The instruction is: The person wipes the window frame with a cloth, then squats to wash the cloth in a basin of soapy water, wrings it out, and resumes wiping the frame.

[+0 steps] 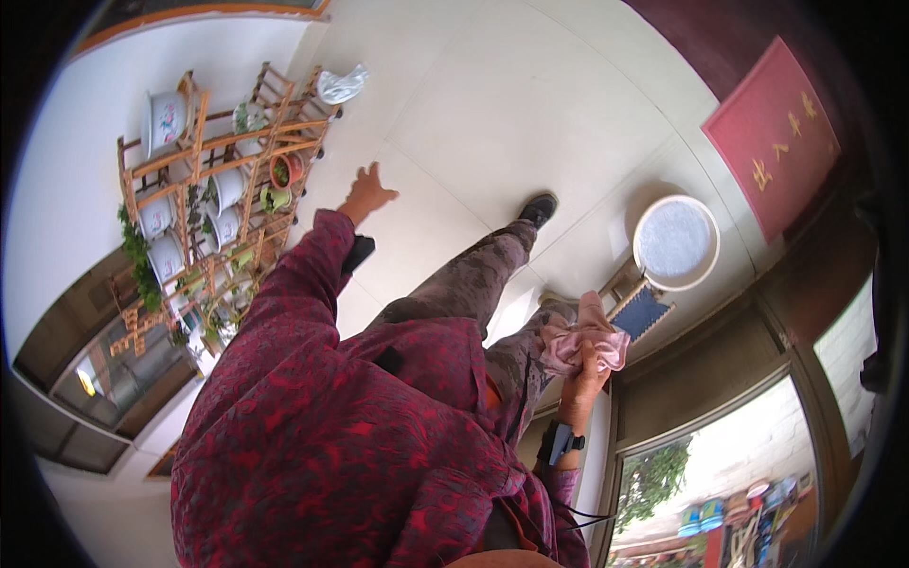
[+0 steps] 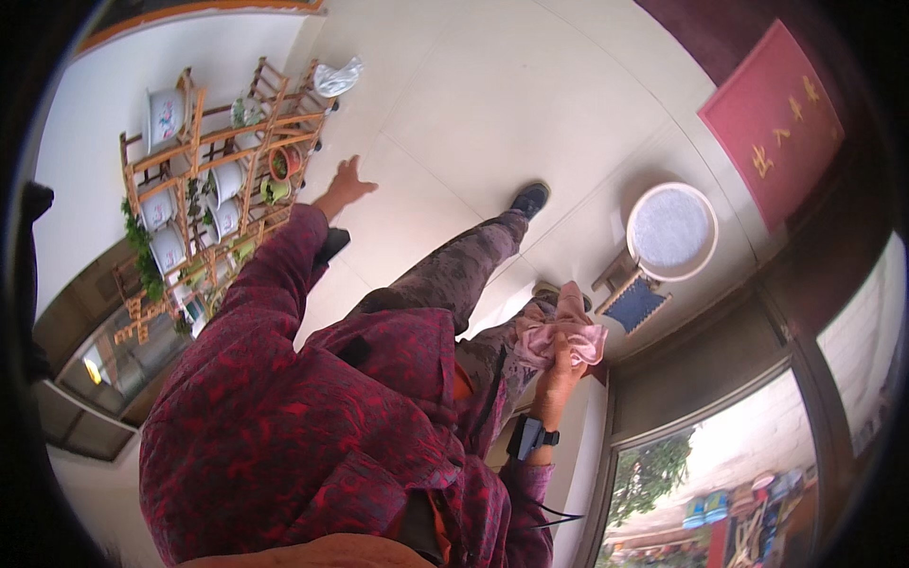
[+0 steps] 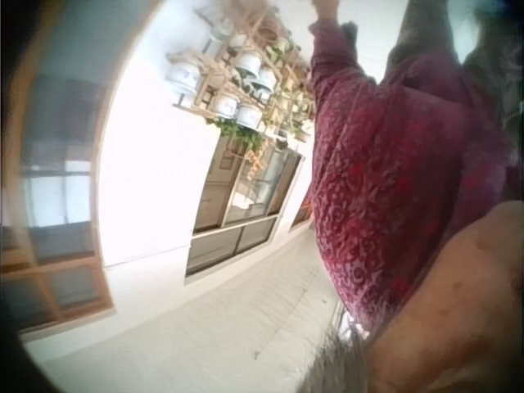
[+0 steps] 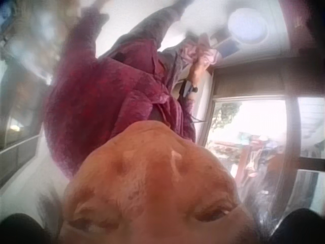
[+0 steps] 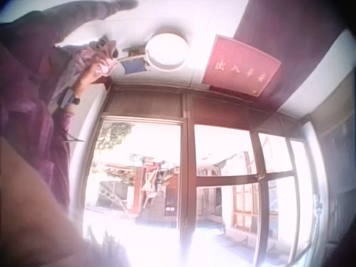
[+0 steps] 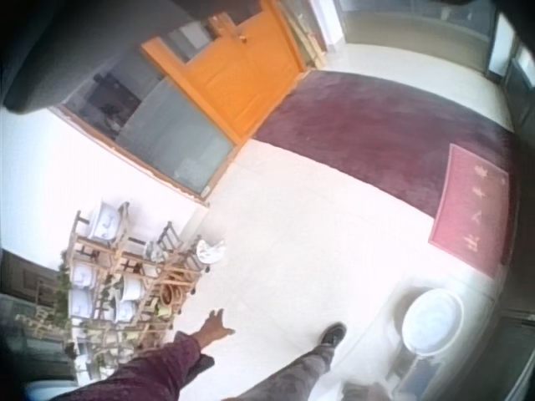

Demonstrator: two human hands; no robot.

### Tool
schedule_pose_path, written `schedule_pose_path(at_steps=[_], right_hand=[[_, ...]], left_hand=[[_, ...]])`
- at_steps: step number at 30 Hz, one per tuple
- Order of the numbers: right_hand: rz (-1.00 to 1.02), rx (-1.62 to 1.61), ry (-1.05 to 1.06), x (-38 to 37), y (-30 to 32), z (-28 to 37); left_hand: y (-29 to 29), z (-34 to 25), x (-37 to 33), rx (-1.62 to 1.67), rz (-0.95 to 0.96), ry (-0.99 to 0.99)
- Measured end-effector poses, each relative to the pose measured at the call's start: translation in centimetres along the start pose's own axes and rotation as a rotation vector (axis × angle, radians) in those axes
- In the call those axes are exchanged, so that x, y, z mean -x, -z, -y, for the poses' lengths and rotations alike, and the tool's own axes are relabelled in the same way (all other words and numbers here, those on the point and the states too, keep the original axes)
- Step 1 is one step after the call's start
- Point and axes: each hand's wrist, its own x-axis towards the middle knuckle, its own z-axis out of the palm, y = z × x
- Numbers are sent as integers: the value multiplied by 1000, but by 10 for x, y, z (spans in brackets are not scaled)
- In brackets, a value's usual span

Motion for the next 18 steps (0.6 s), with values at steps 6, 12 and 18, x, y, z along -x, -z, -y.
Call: schedule_pose_path(at_steps=[6, 12, 18], right_hand=[[-41, -13, 100, -1, 32, 6], [-114, -269, 53, -17, 98, -12], [-176, -378, 33, -9, 218, -10]], left_hand=[[-32, -169, 121, 216, 219, -842], [-77, -295, 209, -70, 433, -990], [-123, -360, 275, -301, 384, -973]])
